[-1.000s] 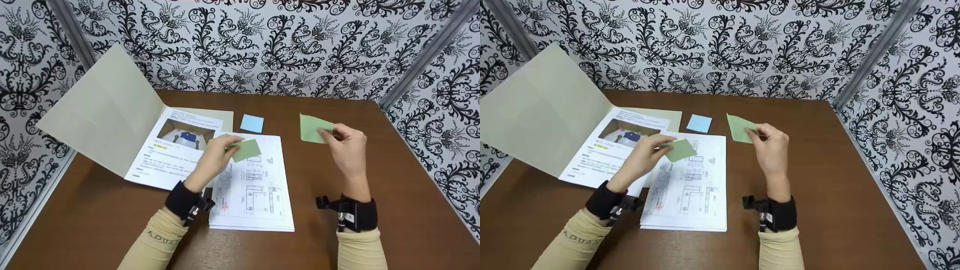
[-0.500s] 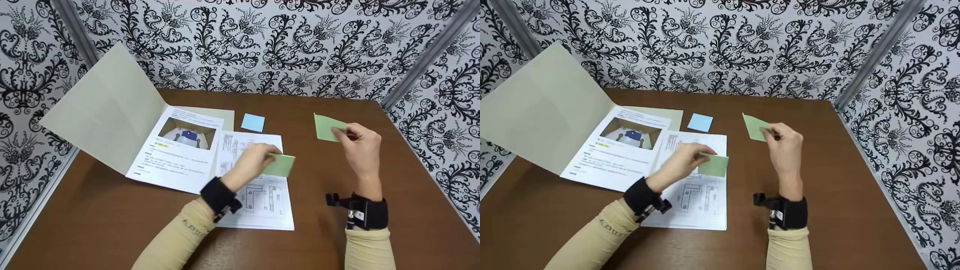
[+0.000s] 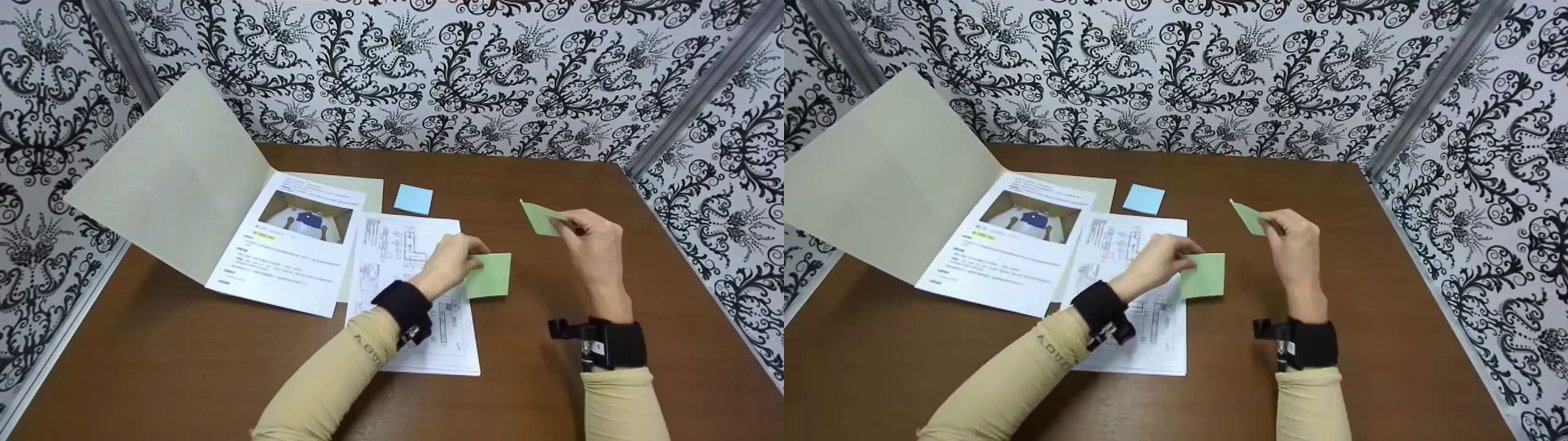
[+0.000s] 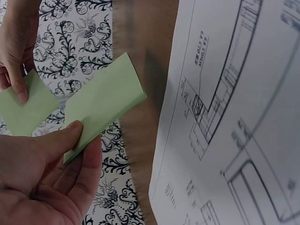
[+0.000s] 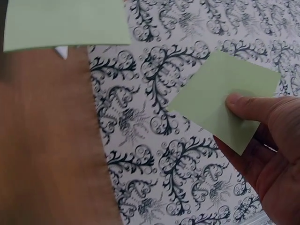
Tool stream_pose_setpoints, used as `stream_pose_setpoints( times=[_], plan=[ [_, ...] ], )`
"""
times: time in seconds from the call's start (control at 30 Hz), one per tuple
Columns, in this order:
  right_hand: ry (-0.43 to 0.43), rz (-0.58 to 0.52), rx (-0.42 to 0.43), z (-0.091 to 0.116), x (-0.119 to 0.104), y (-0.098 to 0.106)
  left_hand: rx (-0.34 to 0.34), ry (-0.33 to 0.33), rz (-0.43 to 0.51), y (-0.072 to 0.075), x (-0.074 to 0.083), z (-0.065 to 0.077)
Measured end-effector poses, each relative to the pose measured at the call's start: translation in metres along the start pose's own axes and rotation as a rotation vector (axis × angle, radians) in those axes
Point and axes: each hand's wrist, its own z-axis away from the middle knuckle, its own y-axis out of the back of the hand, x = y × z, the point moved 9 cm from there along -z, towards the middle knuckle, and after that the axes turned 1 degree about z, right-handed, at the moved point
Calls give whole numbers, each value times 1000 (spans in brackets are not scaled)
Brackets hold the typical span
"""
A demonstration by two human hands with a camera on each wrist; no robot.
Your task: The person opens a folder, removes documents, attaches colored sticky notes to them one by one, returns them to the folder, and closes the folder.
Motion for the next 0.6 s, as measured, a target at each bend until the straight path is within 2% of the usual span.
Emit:
stream_pose_setpoints(
  times=[0.17, 0.27, 0.37, 0.53, 0.6],
  plan=[
    [-8, -1, 47, 1, 11, 8, -32, 55, -16, -19, -1, -6],
    [-15, -16, 65, 1, 10, 11, -29, 55, -89, -29, 1, -8],
    [-18, -25, 64, 1, 8, 12, 17, 34, -237, -35, 3, -10],
    [-16, -29, 59, 1, 3, 12, 124, -28, -543, -40, 11, -11],
    [-13, -29, 60, 1, 1, 12, 148, -47, -626, -42, 14, -10]
  ],
)
